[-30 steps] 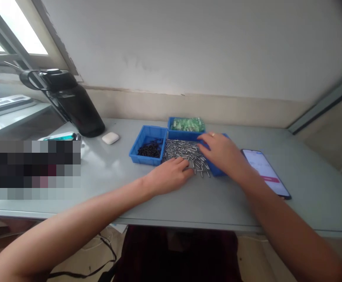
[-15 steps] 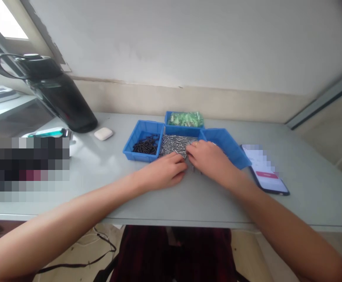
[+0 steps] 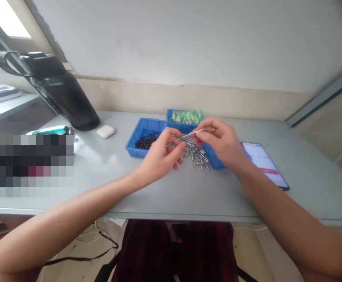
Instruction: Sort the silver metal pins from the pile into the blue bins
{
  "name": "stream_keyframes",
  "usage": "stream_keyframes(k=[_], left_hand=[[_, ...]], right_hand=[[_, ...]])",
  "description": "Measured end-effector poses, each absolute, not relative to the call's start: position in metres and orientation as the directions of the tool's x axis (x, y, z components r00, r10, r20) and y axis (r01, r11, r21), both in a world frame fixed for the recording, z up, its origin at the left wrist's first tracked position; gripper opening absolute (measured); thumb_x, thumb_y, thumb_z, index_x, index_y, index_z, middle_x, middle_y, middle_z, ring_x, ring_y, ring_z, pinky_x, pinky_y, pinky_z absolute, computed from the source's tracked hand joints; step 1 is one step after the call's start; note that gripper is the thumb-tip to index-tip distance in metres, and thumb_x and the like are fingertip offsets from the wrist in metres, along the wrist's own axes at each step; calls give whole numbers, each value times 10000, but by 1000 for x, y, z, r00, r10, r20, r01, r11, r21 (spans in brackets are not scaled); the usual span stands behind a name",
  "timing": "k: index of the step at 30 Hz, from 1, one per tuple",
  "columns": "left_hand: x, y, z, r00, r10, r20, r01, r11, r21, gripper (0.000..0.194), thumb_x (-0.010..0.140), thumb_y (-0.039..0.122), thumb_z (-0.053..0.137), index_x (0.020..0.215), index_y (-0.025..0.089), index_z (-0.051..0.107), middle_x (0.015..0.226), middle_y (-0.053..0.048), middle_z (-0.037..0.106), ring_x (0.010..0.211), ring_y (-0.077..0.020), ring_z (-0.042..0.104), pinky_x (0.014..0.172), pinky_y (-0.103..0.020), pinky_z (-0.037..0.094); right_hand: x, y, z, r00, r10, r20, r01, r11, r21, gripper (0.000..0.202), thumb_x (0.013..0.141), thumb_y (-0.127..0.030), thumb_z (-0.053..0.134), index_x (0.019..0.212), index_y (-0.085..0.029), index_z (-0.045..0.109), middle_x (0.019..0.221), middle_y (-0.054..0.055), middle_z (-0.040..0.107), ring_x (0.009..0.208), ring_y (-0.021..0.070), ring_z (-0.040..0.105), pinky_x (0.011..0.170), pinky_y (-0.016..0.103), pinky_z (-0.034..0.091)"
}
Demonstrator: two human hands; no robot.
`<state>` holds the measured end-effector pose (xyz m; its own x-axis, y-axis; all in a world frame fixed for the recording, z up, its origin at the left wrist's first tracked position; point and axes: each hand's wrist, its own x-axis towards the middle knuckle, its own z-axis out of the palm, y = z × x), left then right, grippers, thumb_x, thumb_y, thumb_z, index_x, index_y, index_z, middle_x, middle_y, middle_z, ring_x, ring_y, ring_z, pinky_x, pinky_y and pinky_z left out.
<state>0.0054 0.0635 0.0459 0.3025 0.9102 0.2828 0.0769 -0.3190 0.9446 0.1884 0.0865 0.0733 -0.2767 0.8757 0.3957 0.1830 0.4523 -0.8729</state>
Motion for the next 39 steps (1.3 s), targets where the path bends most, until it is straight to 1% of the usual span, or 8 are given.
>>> stream_keyframes(k=[3, 7, 14, 20, 25, 30, 35, 39], left_hand=[[3, 65, 53, 345, 897, 277, 74, -320, 945, 166, 915, 336, 502, 932, 171, 510, 696, 13, 584, 497, -69, 581, 417, -168, 461], [1, 65, 57, 338, 886, 319, 120, -376, 919, 228, 926, 333, 485, 779, 163, 524, 582, 22, 571, 465, -64, 555, 444, -167, 473], [-4, 70, 58, 166, 873, 459, 247, -488, 837, 203, 897, 336, 529, 842, 163, 619, 647, 3, 621, 539, -80, 580, 456, -169, 460], [-2, 71, 58, 244, 861, 445, 202, -494, 845, 203, 841, 323, 608, 932, 159, 686, 868, -54, 690, 667, -109, 623, 520, -198, 513], [-2, 71, 56, 277, 857, 435, 189, -492, 850, 205, 866, 310, 570, 921, 163, 701, 994, -70, 697, 748, -121, 632, 605, -219, 544], [-7, 76, 57, 254, 857, 448, 280, -509, 814, 259, 917, 323, 491, 965, 166, 691, 922, -52, 707, 679, -98, 610, 634, -218, 512], [-11, 81, 58, 269, 813, 516, 432, -581, 690, 208, 900, 302, 530, 936, 183, 696, 874, -40, 683, 774, -124, 615, 739, -250, 487], [-10, 81, 54, 315, 818, 482, 457, -576, 678, 189, 859, 324, 603, 981, 194, 666, 786, -9, 661, 705, -116, 595, 707, -250, 477]], right_hand=[[187, 85, 74, -283, 873, 398, 192, 458, -868, 116, 824, -320, 602, 842, -208, 578, 752, -1, 641, 673, 135, 606, 631, 290, 501], [186, 85, 72, -278, 859, 431, 276, 501, -820, 135, 825, -334, 609, 854, -202, 600, 767, 4, 646, 655, 126, 591, 613, 275, 489], [185, 83, 68, -367, 794, 484, 453, 607, -653, 184, 875, -373, 564, 822, -214, 639, 805, 7, 671, 707, 138, 598, 642, 262, 465], [184, 80, 64, -465, 752, 467, 518, 659, -546, 218, 904, -379, 531, 809, -212, 633, 747, -6, 669, 639, 122, 583, 579, 241, 427], [183, 82, 62, -462, 738, 492, 552, 673, -493, 236, 910, -402, 532, 800, -218, 630, 721, -14, 668, 621, 115, 582, 562, 234, 423], [184, 82, 63, -426, 716, 552, 601, 680, -419, 199, 912, -375, 532, 835, -227, 638, 761, -5, 687, 632, 123, 604, 595, 244, 458], [187, 82, 61, -316, 666, 675, 630, 679, -376, 203, 909, -370, 526, 1043, -251, 622, 846, 17, 699, 730, 160, 643, 673, 287, 505], [189, 85, 58, -407, 631, 660, 624, 720, -303, 228, 916, -338, 510, 1111, -265, 604, 877, 24, 698, 738, 172, 643, 688, 317, 509]])
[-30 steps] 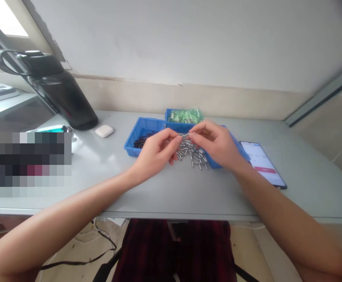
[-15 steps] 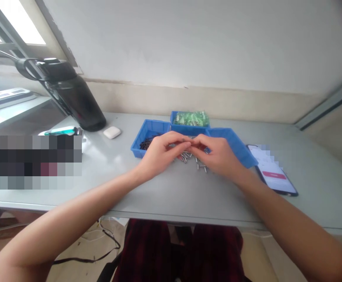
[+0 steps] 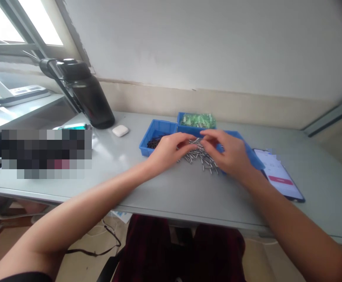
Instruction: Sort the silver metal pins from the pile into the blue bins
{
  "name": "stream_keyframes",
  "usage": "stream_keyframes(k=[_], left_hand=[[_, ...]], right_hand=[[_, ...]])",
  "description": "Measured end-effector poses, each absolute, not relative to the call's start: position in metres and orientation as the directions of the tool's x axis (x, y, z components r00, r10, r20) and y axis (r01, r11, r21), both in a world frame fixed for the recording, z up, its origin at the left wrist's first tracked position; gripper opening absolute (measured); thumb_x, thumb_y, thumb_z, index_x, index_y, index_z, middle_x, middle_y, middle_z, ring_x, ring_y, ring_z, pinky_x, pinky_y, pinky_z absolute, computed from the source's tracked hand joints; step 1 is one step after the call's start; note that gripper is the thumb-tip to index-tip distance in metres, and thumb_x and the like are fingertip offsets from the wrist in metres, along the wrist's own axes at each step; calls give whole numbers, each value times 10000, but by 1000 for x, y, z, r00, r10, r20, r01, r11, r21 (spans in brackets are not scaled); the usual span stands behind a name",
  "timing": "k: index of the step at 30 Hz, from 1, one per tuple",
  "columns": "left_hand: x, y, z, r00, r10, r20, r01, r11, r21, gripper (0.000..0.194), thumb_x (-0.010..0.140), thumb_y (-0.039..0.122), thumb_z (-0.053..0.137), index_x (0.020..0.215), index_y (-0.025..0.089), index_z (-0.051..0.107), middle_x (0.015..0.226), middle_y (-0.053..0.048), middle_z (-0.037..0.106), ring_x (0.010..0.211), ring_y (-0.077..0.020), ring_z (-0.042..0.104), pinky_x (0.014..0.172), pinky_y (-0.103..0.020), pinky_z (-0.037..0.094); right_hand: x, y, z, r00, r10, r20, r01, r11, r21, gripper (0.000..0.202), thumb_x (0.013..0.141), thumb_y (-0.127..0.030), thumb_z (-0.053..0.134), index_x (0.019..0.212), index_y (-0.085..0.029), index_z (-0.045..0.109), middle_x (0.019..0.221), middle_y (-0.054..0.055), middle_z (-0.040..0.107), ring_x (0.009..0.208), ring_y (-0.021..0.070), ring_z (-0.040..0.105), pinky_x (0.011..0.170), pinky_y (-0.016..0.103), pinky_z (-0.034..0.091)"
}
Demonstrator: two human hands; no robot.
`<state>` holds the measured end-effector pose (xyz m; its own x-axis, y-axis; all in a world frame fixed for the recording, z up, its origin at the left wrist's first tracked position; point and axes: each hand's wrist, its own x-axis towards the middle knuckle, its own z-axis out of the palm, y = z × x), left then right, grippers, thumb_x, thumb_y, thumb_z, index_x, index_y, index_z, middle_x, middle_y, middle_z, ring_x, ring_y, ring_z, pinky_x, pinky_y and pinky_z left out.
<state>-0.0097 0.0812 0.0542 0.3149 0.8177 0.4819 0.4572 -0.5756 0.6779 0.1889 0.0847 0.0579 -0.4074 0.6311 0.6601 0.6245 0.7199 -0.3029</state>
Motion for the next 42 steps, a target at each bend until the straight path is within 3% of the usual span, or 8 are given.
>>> stream_keyframes(k=[4, 9, 16, 26, 30, 34, 42], left_hand=[[-9, 80, 53, 288, 841, 458, 424, -541, 726, 229, 831, 330, 643, 1015, 196, 616, 706, 23, 628, 647, -98, 565, 675, -236, 478], [-10, 79, 55, 267, 848, 458, 389, -530, 754, 172, 802, 321, 675, 893, 184, 626, 751, 7, 664, 674, -99, 590, 680, -234, 493], [-9, 80, 59, 252, 845, 472, 285, -531, 798, 154, 833, 265, 624, 936, 161, 669, 919, -47, 705, 815, -125, 640, 762, -258, 528], [-7, 77, 57, 294, 845, 448, 179, -509, 842, 168, 899, 265, 514, 970, 153, 618, 960, -69, 696, 857, -128, 649, 745, -250, 534], [-8, 77, 59, 266, 841, 472, 241, -532, 812, 179, 898, 268, 521, 981, 156, 634, 934, -64, 698, 838, -129, 646, 738, -246, 527], [-8, 79, 57, 305, 812, 498, 344, -581, 737, 174, 885, 274, 552, 968, 183, 675, 953, -50, 701, 829, -129, 641, 759, -259, 520], [-9, 76, 54, 317, 854, 413, 355, -511, 783, 321, 835, 232, 631, 1149, 190, 579, 790, 0, 704, 731, -118, 643, 739, -251, 511]], right_hand=[[189, 87, 55, -511, 579, 635, 605, 767, -213, 199, 925, -297, 489, 1064, -260, 626, 920, 37, 700, 785, 190, 648, 708, 337, 497], [191, 90, 56, -521, 547, 656, 619, 771, -151, 163, 933, -272, 479, 976, -238, 633, 890, 41, 695, 773, 180, 636, 696, 318, 477], [193, 92, 54, -466, 579, 669, 668, 726, -164, 161, 935, -302, 475, 963, -234, 619, 850, 43, 679, 704, 170, 609, 648, 303, 455], [187, 87, 55, -562, 554, 614, 605, 782, -152, 173, 936, -310, 468, 932, -242, 626, 837, 40, 687, 724, 184, 622, 646, 318, 463], [188, 85, 57, -491, 566, 662, 635, 753, -173, 152, 921, -304, 490, 935, -242, 628, 808, 34, 681, 698, 177, 618, 655, 319, 468], [189, 85, 56, -419, 572, 705, 646, 734, -211, 199, 912, -311, 506, 1077, -250, 600, 847, 37, 685, 721, 184, 628, 673, 324, 480], [191, 88, 58, -552, 525, 647, 589, 796, -144, 155, 915, -282, 496, 966, -247, 638, 866, 41, 688, 788, 192, 635, 702, 333, 481]])
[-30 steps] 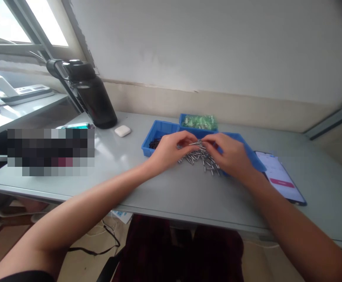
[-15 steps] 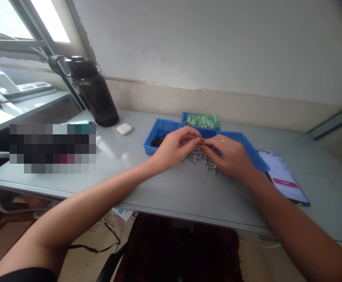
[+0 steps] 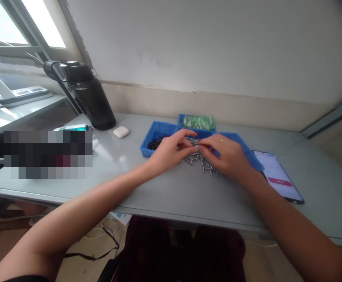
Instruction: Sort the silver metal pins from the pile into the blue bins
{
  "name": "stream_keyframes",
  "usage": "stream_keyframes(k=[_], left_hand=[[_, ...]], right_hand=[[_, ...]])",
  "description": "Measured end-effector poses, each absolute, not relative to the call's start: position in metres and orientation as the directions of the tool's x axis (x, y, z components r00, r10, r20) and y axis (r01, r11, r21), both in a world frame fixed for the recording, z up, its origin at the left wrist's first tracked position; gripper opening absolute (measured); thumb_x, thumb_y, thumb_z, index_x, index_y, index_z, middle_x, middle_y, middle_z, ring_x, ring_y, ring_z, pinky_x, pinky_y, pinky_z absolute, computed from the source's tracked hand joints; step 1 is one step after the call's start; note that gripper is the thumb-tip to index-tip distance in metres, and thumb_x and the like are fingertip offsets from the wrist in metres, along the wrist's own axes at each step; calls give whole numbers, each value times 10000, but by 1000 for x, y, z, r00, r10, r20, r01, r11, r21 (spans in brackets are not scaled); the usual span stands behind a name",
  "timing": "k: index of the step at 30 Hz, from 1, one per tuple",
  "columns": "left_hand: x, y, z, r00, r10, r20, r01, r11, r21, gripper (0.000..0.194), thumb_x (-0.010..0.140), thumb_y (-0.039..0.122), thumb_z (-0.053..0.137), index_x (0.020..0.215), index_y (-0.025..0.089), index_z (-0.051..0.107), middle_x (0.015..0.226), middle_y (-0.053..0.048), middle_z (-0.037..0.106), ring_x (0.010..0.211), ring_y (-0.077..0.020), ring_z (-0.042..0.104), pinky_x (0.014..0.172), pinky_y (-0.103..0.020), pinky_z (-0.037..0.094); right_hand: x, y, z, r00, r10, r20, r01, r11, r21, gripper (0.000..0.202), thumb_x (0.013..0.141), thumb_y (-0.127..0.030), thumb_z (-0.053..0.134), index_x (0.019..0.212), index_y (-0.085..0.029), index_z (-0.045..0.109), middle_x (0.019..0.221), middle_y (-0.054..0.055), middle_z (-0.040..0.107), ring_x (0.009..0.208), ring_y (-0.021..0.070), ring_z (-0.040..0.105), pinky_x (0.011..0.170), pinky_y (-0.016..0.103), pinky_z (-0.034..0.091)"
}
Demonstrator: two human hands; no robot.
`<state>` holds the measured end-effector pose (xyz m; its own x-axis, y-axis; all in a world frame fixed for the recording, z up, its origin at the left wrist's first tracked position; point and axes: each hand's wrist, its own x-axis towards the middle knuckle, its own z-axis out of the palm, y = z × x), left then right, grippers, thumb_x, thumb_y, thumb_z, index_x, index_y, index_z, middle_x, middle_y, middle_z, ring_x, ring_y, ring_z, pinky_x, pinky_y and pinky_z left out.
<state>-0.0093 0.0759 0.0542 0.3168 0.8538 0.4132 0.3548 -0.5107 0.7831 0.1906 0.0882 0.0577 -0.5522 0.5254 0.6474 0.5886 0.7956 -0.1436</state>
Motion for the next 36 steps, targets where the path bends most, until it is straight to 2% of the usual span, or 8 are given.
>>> stream_keyframes(k=[5, 10, 12, 14, 18, 22, 28, 36], left_hand=[[-7, 82, 51, 372, 802, 467, 434, -595, 677, 258, 873, 285, 592, 1115, 198, 574, 844, -17, 704, 785, -133, 645, 760, -273, 510], [-61, 74, 80, 441, 637, 632, 684, -695, 223, 300, 826, 366, 638, 1106, 258, 635, 1077, -52, 671, 996, -225, 593, 896, -400, 473], [-108, 53, 85, 282, 649, 706, 843, -519, 140, 329, 859, 354, 581, 1187, 353, 606, 1057, -2, 667, 960, -219, 582, 881, -415, 475], [-156, 26, 76, -18, 676, 737, 971, -162, 173, 402, 891, 381, 495, 1267, 524, 499, 1011, 77, 667, 899, -228, 565, 836, -457, 467], [-222, -17, 33, -366, 773, 519, 930, 286, 230, 579, 821, 515, 481, 1325, 679, 249, 1029, 137, 674, 776, -298, 563, 689, -546, 449], [-232, -26, 17, -431, 798, 422, 899, 419, 125, 651, 819, 591, 396, 1417, 584, 137, 971, 71, 721, 818, -383, 601, 674, -575, 443], [-201, -27, 53, -462, 875, 147, 875, 476, -84, 717, 904, 580, 191, 1474, 154, 279, 1285, -200, 584, 996, -417, 619, 730, -468, 471], [-189, -23, 62, -379, 919, 112, 903, 394, -173, 695, 938, 546, 55, 1454, 142, 288, 1241, -204, 606, 1015, -387, 630, 743, -386, 443]], right_hand=[[194, 90, 61, -631, 506, 588, 556, 824, -111, 178, 929, -281, 470, 955, -236, 641, 846, 44, 687, 773, 187, 627, 680, 323, 477], [201, 95, 65, -604, 536, 590, 605, 790, -99, 178, 943, -271, 456, 947, -222, 627, 876, 47, 692, 798, 186, 628, 719, 328, 473], [204, 97, 67, -583, 554, 594, 628, 771, -103, 175, 944, -272, 455, 935, -225, 624, 874, 42, 694, 793, 184, 630, 713, 325, 473], [205, 97, 69, -571, 562, 599, 642, 760, -101, 178, 944, -273, 451, 923, -230, 622, 865, 39, 694, 783, 182, 629, 697, 321, 473], [203, 93, 72, -593, 530, 606, 615, 784, -84, 186, 946, -260, 441, 919, -224, 621, 860, 42, 692, 793, 179, 634, 691, 313, 478], [202, 91, 73, -606, 512, 609, 597, 798, -77, 185, 941, -240, 444, 917, -216, 626, 845, 44, 692, 795, 180, 637, 687, 312, 483], [206, 96, 72, -581, 541, 607, 645, 762, -61, 179, 939, -242, 452, 904, -207, 624, 840, 36, 695, 753, 166, 631, 640, 292, 464], [206, 96, 72, -602, 513, 613, 629, 777, -32, 159, 933, -239, 468, 896, -201, 617, 832, 40, 691, 750, 168, 630, 673, 292, 466]])
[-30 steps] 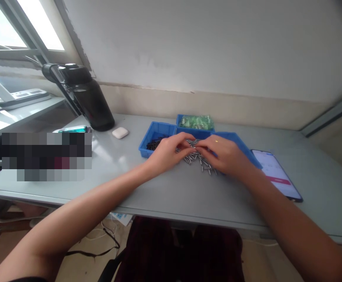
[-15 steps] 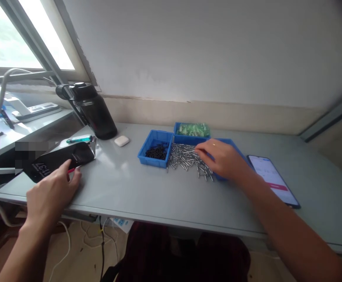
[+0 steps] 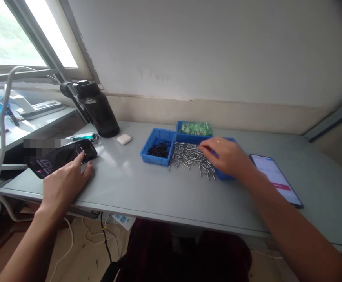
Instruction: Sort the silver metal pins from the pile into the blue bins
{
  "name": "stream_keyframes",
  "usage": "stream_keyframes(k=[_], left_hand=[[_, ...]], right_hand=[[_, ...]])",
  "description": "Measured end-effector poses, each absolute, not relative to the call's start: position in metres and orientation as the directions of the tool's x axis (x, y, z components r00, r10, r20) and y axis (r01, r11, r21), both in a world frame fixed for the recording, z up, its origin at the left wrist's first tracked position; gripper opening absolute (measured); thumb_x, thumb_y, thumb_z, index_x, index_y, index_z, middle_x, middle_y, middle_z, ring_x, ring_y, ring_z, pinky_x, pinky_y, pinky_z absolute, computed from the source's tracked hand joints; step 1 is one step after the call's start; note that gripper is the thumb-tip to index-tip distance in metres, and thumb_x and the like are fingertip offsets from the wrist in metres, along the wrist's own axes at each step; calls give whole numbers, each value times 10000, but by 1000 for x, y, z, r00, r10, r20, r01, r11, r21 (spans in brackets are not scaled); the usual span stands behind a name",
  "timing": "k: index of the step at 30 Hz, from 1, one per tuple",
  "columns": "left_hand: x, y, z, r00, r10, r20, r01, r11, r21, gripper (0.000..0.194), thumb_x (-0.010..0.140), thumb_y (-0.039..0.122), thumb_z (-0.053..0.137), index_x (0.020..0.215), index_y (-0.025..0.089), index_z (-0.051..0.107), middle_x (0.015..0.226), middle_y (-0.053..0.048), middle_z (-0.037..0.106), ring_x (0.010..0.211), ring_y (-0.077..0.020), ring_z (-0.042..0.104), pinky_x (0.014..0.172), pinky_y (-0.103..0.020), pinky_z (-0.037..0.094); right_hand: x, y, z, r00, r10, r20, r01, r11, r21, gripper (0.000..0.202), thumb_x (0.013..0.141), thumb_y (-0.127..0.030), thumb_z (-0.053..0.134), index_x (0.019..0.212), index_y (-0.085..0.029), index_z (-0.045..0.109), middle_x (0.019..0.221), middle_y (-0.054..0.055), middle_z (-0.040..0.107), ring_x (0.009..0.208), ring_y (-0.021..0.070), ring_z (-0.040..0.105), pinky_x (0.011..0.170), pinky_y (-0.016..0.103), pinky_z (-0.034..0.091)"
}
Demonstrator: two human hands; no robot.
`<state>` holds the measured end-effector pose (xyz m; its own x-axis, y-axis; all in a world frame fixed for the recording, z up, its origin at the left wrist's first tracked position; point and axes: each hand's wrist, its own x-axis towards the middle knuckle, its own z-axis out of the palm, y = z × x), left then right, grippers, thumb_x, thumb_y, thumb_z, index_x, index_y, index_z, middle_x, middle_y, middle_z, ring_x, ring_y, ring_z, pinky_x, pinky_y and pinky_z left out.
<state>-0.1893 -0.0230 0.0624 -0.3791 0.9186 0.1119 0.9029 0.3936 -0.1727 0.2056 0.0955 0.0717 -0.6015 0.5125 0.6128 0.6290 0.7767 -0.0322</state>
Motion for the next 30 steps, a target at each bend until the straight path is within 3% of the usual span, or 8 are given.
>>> stream_keyframes(k=[4, 9, 13, 18, 22, 24, 26, 30], left_hand=[[-190, -18, 59, -360, 927, 110, 903, 375, -211, 699, 933, 545, 15, 1453, 159, 279, 1243, -182, 609, 1008, -352, 630, 729, -353, 425], [-190, -14, 55, -490, 854, 172, 827, 519, -217, 660, 925, 560, 58, 1443, 242, 316, 1157, -121, 668, 889, -311, 645, 675, -330, 393], [-194, -21, 56, -256, 950, 176, 932, 291, -215, 630, 932, 533, 173, 1470, 218, 265, 1035, -115, 696, 785, -277, 621, 632, -282, 366], [-199, -21, 53, -292, 895, 336, 904, 373, -207, 539, 935, 484, 268, 1348, 209, 478, 1013, -97, 708, 685, -229, 610, 524, -232, 282], [-203, -21, 47, -147, 907, 395, 950, 241, -200, 366, 928, 424, 378, 1159, 248, 601, 910, -33, 718, 673, -194, 605, 517, -216, 318], [-193, -21, 49, -56, 889, 455, 984, 126, -125, 276, 923, 375, 429, 1027, 237, 644, 861, -19, 705, 701, -178, 609, 547, -233, 368], [-169, -19, 56, 69, 865, 497, 993, -106, 46, 205, 907, 319, 487, 957, 220, 658, 800, -9, 678, 678, -139, 594, 623, -251, 435], [-84, 3, 82, 269, 841, 470, 761, -485, 431, 218, 893, 304, 509, 973, 205, 686, 786, -18, 669, 619, -105, 553, 599, -235, 471]], right_hand=[[206, 96, 71, -594, 523, 611, 638, 769, -39, 151, 931, -233, 475, 891, -205, 617, 834, 36, 690, 748, 165, 630, 660, 288, 463], [206, 96, 71, -601, 515, 611, 629, 776, -36, 143, 930, -235, 478, 901, -207, 615, 842, 36, 689, 754, 167, 631, 662, 293, 464], [207, 96, 71, -600, 512, 614, 630, 776, -31, 145, 931, -236, 476, 897, -207, 614, 836, 32, 687, 753, 164, 629, 663, 292, 464], [207, 96, 71, -593, 528, 608, 641, 766, -41, 152, 931, -238, 473, 896, -207, 618, 835, 35, 687, 746, 162, 626, 651, 287, 459], [207, 96, 71, -596, 542, 592, 641, 765, -54, 149, 930, -247, 477, 905, -209, 619, 844, 34, 689, 749, 165, 624, 659, 293, 462], [206, 96, 71, -575, 558, 598, 649, 757, -81, 144, 927, -248, 482, 899, -214, 619, 836, 30, 689, 745, 165, 625, 661, 295, 464], [205, 95, 71, -524, 590, 614, 660, 737, -145, 137, 920, -251, 494, 888, -224, 624, 815, 21, 688, 721, 161, 624, 654, 294, 467], [202, 93, 72, -299, 679, 670, 623, 671, -402, 123, 906, -296, 529, 891, -241, 638, 800, 10, 695, 707, 158, 637, 648, 288, 490]])
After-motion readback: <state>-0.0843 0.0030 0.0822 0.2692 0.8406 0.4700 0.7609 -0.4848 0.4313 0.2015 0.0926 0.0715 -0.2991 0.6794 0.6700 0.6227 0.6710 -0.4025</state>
